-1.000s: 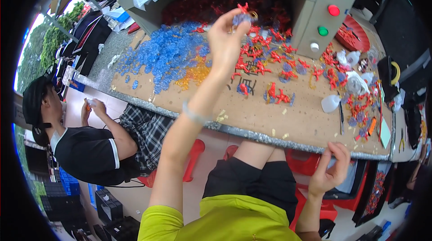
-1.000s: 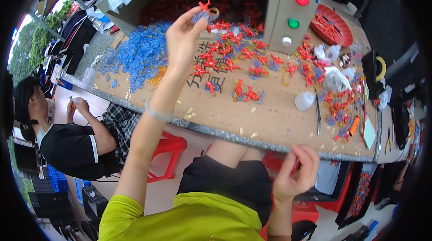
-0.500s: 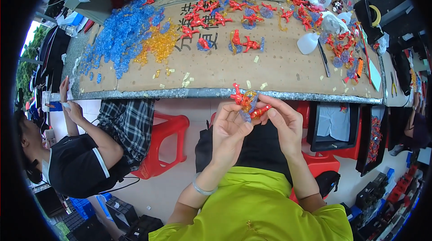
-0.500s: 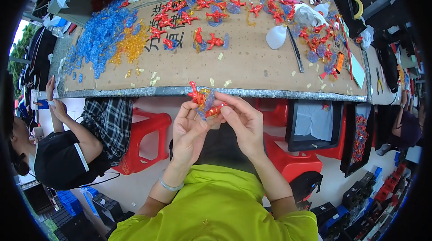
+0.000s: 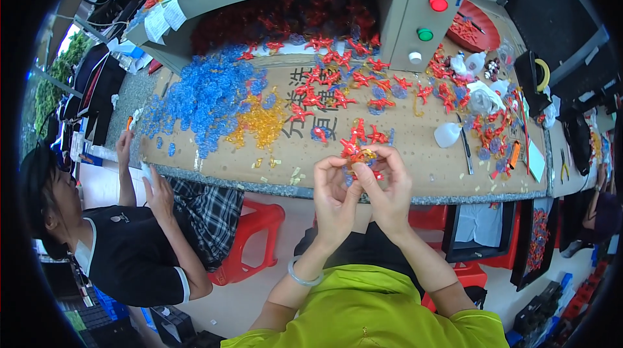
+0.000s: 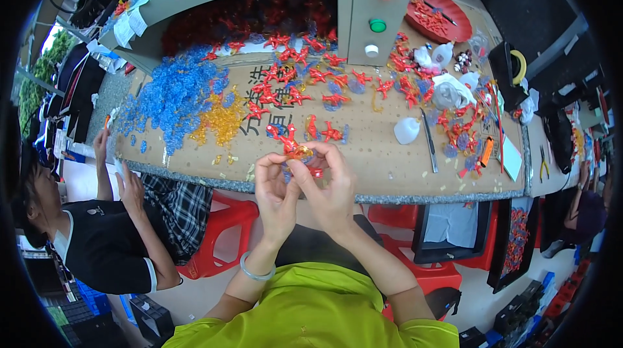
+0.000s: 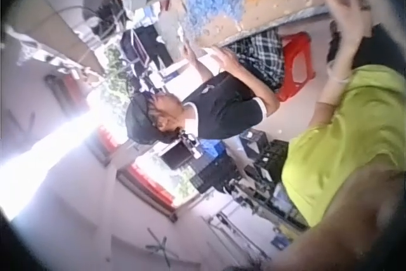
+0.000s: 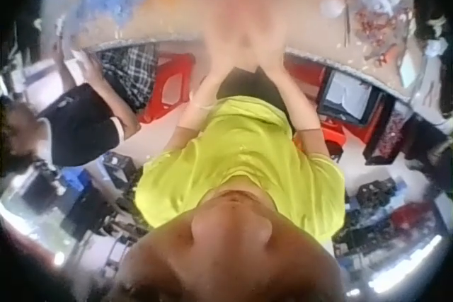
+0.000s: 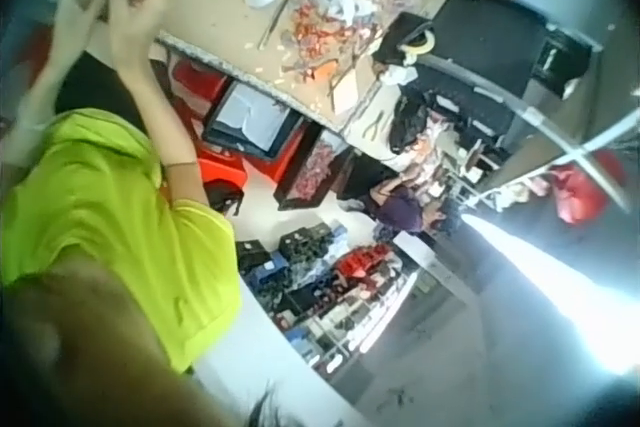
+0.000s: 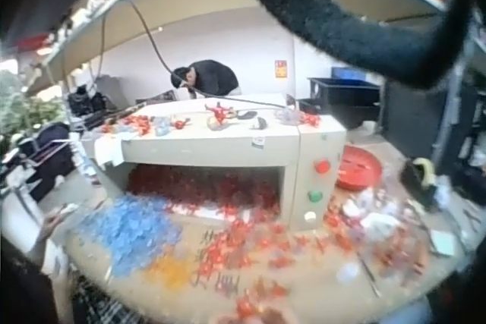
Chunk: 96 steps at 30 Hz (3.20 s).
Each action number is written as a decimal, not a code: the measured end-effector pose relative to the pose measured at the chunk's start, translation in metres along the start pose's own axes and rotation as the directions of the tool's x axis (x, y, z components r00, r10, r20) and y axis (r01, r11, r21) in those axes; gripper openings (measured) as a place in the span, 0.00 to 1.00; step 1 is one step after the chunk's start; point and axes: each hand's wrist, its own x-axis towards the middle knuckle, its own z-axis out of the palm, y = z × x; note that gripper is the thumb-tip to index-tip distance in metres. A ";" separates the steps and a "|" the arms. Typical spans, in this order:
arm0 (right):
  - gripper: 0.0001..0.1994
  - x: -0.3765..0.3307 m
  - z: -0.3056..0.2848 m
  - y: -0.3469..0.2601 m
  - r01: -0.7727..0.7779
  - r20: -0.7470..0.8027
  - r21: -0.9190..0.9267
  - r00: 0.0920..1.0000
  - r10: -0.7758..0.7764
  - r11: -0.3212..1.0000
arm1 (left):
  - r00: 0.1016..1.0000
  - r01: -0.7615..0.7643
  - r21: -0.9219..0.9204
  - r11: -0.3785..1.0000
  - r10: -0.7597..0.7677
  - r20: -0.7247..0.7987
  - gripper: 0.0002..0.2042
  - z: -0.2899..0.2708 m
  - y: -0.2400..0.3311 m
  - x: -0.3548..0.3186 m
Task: The person assembles plastic figurines using an adhesive bottle, then paints them with a paint brush.
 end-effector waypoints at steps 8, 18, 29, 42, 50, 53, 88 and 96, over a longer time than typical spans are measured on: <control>0.09 0.041 0.008 0.017 -0.665 0.471 0.584 0.745 0.473 0.466 | 0.988 -0.032 -0.044 0.999 0.025 -0.150 0.08 -0.060 0.040 0.013; 0.17 0.119 0.037 -0.020 -0.096 0.250 0.283 0.968 0.023 0.954 | 0.953 0.220 -0.381 0.898 -0.281 -0.111 0.14 -0.058 0.045 -0.010; 0.08 -0.052 -0.066 0.018 -0.160 0.123 -0.174 0.976 0.183 0.972 | 0.756 0.650 -0.431 0.625 -0.588 0.287 0.13 -0.006 -0.013 -0.059; 0.11 -0.059 -0.066 0.014 0.126 0.128 -0.267 0.987 -0.094 0.955 | 0.894 0.447 -0.240 0.862 -0.430 0.124 0.13 -0.007 -0.017 -0.064; 0.09 -0.048 -0.063 0.018 -0.073 0.138 -0.085 0.987 0.084 0.994 | 0.904 0.424 -0.193 0.885 -0.425 0.036 0.09 -0.010 -0.020 -0.041; 0.08 -0.042 -0.063 0.015 -0.327 0.148 0.167 0.941 0.304 0.930 | 0.870 0.482 -0.309 0.820 -0.488 0.063 0.09 -0.003 -0.015 -0.030; 0.09 -0.047 -0.078 0.031 -0.435 0.223 0.436 0.901 0.373 0.788 | 0.752 0.653 -0.331 0.682 -0.634 0.179 0.10 -0.005 -0.014 -0.029; 0.08 -0.050 -0.082 0.037 -0.438 0.179 0.436 0.898 0.401 0.786 | 0.841 0.535 -0.117 0.837 -0.515 0.164 0.25 0.001 -0.014 -0.034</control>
